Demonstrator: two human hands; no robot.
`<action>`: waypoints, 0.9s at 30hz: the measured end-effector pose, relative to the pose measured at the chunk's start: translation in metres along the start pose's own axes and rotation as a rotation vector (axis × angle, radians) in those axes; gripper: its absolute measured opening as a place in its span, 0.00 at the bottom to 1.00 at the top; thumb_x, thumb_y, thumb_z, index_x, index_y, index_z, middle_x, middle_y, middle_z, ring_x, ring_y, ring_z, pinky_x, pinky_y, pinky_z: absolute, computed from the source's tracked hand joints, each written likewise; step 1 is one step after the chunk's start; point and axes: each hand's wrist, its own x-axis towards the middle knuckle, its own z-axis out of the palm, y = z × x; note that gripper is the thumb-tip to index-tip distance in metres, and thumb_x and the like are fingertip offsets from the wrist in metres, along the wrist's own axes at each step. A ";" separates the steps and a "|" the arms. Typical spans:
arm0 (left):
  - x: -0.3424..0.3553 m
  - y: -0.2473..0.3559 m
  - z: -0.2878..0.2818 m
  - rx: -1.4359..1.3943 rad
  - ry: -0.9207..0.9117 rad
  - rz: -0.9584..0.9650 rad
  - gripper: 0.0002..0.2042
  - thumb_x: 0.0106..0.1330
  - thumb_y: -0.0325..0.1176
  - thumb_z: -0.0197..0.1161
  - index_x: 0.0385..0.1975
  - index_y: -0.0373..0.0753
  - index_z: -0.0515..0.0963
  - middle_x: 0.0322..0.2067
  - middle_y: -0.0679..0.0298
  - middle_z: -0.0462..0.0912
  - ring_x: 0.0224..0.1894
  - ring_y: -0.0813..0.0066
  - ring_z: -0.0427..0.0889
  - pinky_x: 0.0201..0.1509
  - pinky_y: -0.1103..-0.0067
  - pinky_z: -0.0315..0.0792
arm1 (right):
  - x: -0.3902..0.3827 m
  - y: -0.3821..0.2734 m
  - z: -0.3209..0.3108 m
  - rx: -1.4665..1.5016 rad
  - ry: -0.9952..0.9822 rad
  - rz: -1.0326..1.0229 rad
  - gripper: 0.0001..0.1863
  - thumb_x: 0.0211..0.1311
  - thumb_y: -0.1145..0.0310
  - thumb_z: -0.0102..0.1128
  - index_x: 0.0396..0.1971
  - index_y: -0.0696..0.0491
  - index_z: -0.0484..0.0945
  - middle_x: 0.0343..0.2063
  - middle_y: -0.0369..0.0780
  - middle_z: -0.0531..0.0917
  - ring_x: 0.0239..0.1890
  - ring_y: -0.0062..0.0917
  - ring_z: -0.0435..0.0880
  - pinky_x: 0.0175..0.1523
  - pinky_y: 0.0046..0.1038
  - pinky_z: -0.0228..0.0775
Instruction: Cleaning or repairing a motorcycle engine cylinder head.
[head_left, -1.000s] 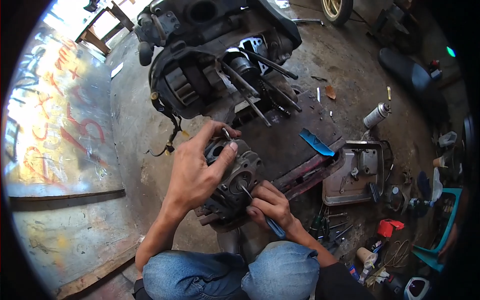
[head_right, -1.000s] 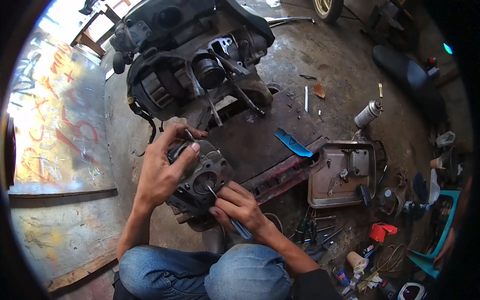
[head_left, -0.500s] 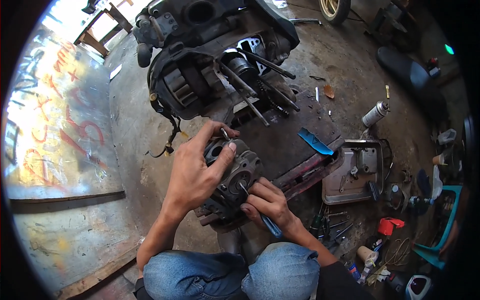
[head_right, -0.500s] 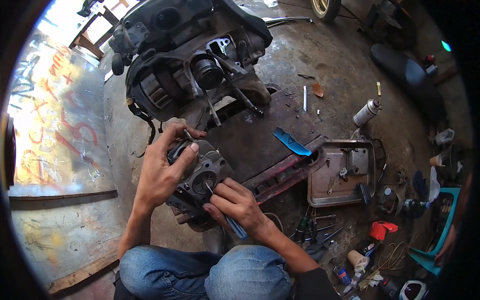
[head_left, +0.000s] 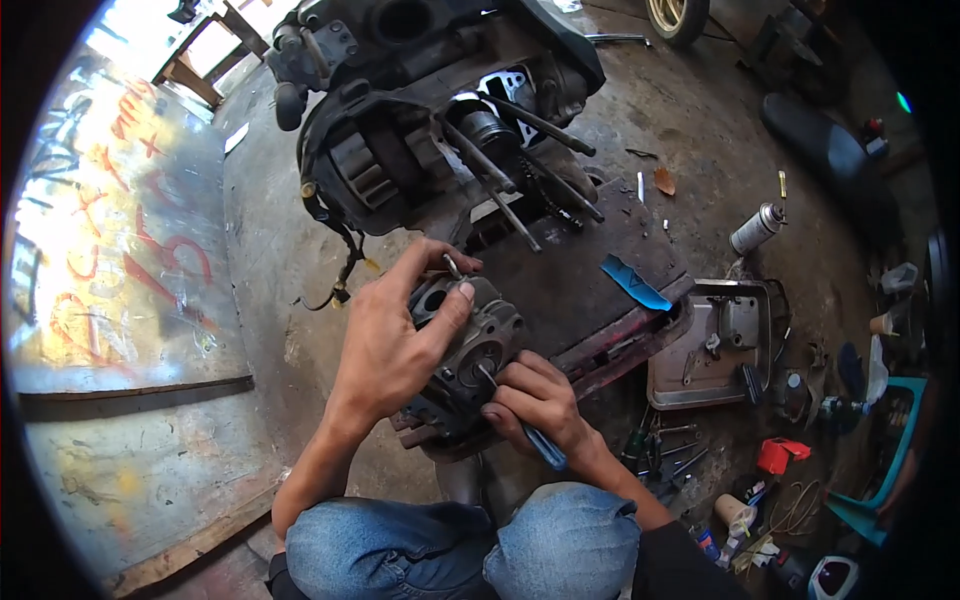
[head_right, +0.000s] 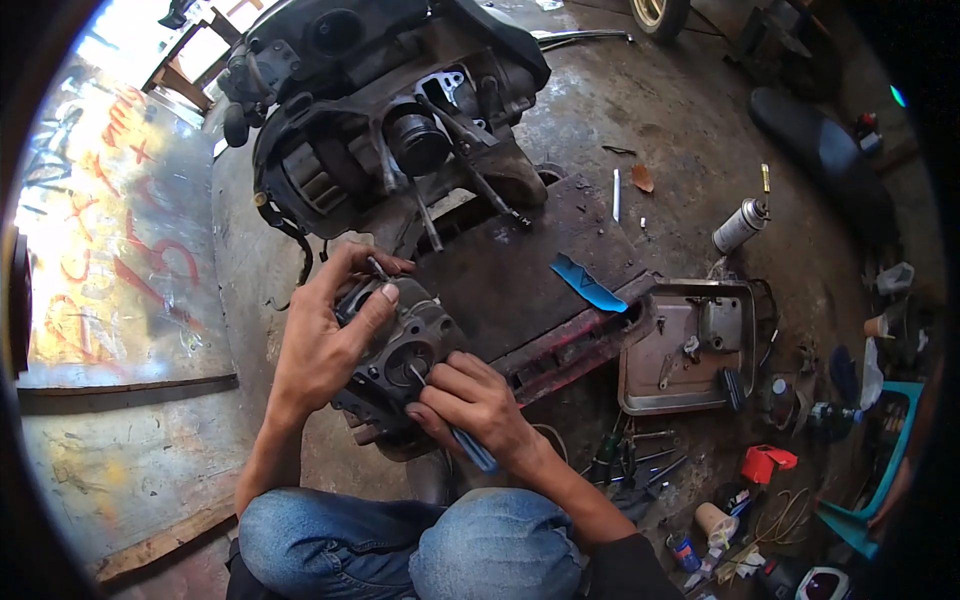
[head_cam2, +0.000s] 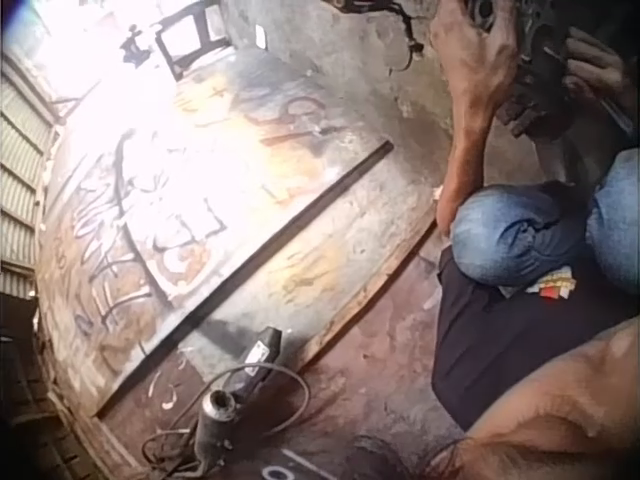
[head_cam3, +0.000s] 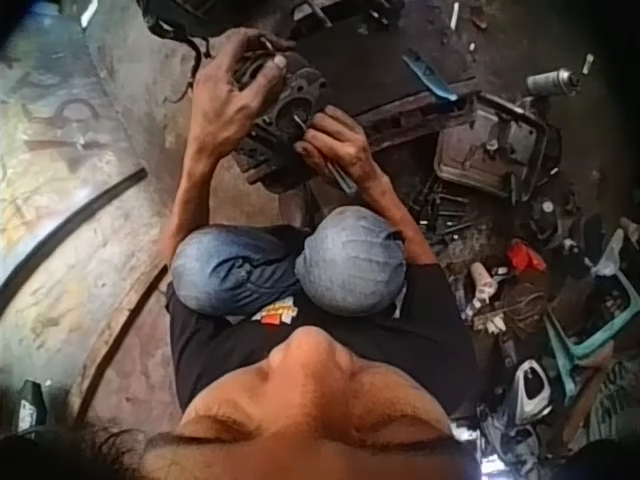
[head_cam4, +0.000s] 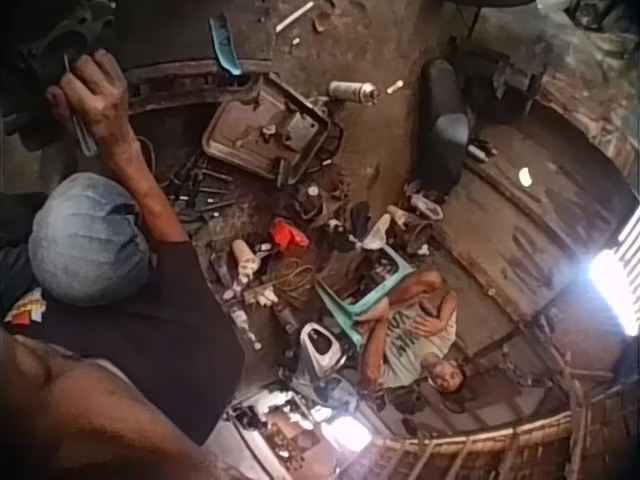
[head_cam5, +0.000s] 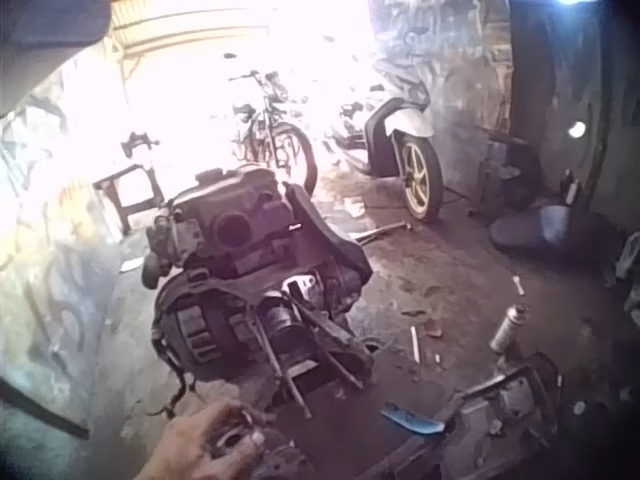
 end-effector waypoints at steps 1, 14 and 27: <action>0.000 -0.001 0.000 0.004 0.003 0.001 0.12 0.75 0.31 0.67 0.53 0.34 0.82 0.46 0.53 0.92 0.54 0.58 0.92 0.62 0.67 0.79 | 0.005 0.001 0.001 -0.002 -0.013 -0.007 0.09 0.62 0.74 0.75 0.28 0.56 0.80 0.31 0.40 0.78 0.34 0.36 0.76 0.40 0.37 0.69; 0.001 0.001 0.002 0.008 0.036 0.016 0.11 0.75 0.31 0.67 0.52 0.35 0.82 0.45 0.54 0.91 0.47 0.65 0.91 0.57 0.71 0.79 | -0.004 0.004 0.004 -0.045 -0.006 0.018 0.09 0.64 0.71 0.76 0.29 0.55 0.82 0.32 0.39 0.78 0.40 0.35 0.77 0.45 0.37 0.67; 0.000 -0.001 0.004 0.005 0.009 0.007 0.11 0.75 0.30 0.67 0.53 0.34 0.82 0.47 0.53 0.92 0.53 0.61 0.91 0.62 0.69 0.78 | -0.011 0.009 0.004 -0.022 0.038 -0.004 0.08 0.64 0.72 0.76 0.29 0.54 0.82 0.32 0.38 0.79 0.38 0.34 0.76 0.44 0.37 0.66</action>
